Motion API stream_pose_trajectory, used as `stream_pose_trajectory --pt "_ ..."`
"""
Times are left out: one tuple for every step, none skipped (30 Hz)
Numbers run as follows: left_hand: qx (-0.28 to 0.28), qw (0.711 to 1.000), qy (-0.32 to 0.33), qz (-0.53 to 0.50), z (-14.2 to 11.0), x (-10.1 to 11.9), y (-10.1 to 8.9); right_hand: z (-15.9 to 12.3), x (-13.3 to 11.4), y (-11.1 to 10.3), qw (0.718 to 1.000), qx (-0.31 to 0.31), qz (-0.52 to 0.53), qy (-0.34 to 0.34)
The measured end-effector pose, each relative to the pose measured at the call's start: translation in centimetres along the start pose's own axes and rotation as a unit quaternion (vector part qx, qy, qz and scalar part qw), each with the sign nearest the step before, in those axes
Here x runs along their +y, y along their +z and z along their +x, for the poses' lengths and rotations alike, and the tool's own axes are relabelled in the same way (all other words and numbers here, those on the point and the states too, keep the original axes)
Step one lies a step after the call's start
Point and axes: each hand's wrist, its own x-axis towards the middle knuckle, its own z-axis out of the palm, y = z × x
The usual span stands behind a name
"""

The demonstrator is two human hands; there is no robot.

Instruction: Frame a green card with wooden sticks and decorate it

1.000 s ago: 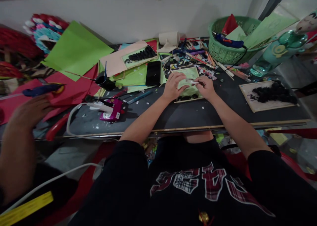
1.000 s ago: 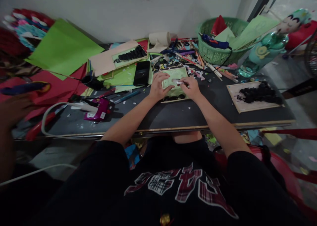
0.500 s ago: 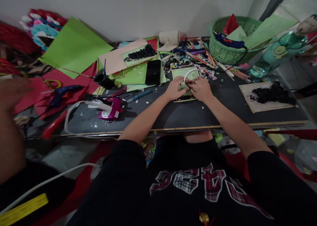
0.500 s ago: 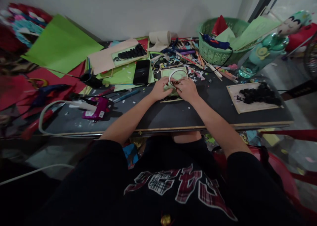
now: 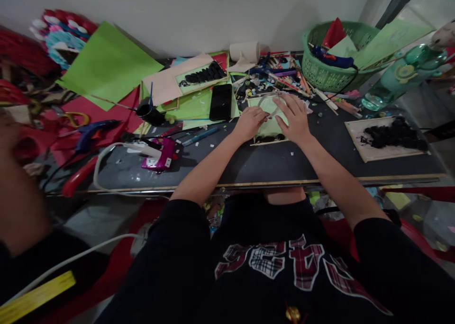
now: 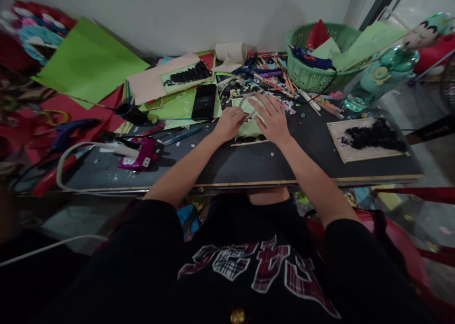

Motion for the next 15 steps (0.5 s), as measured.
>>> stream_pose_trajectory --pt "-0.003 1.000 0.006 0.012 0.0 0.0 0.1 0.1 0.1 -0.1 1.000 -0.017 0.000 -0.007" --pt "-0.002 1.000 0.009 0.019 0.1 0.1 0.1 0.1 0.2 0.0 0.999 -0.032 0.001 -0.014" --pt "0.001 1.000 0.009 0.023 0.1 0.2 0.1 0.1 0.4 0.1 0.999 -0.044 0.004 -0.022" --pt "0.006 1.000 0.009 0.026 0.1 0.3 0.0 0.2 0.7 0.3 0.998 -0.051 0.008 -0.028" --pt "0.011 1.000 0.009 0.028 0.0 0.4 -0.1 0.2 0.9 0.5 0.998 -0.055 0.011 -0.033" --pt "0.018 0.999 0.009 0.028 0.0 0.5 -0.3 0.2 1.2 0.7 0.998 -0.056 0.014 -0.037" --pt "0.024 0.999 0.010 0.027 0.0 0.7 -0.4 0.2 1.4 0.9 0.998 -0.055 0.015 -0.039" --pt "0.030 0.999 0.011 0.024 -0.1 0.8 -0.5 0.2 1.5 1.1 0.998 -0.052 0.015 -0.040" --pt "0.037 0.999 0.011 0.020 -0.1 1.0 -0.7 0.2 1.6 1.2 0.998 -0.047 0.013 -0.041" --pt "0.047 0.999 0.009 0.015 -0.1 1.1 -0.8 0.2 1.6 1.3 0.998 -0.040 0.011 -0.040" --pt "0.062 0.998 0.003 0.010 -0.1 1.3 -0.8 0.2 1.6 1.3 0.999 -0.033 0.008 -0.039" --pt "0.083 0.997 -0.004 0.007 -0.2 1.5 -0.9 0.2 1.6 1.4 0.999 -0.029 0.005 -0.039" --pt "0.106 0.994 -0.014 0.007 -0.2 1.7 -0.9 0.1 1.5 1.4 0.999 -0.030 0.002 -0.039" --pt "0.128 0.991 -0.025 0.010 -0.2 1.8 -0.9 0.1 1.5 1.5 0.999 -0.036 0.000 -0.040" --pt "0.146 0.989 -0.033 0.016 -0.2 1.9 -0.9 0.1 1.5 1.6 0.998 -0.047 0.001 -0.040"
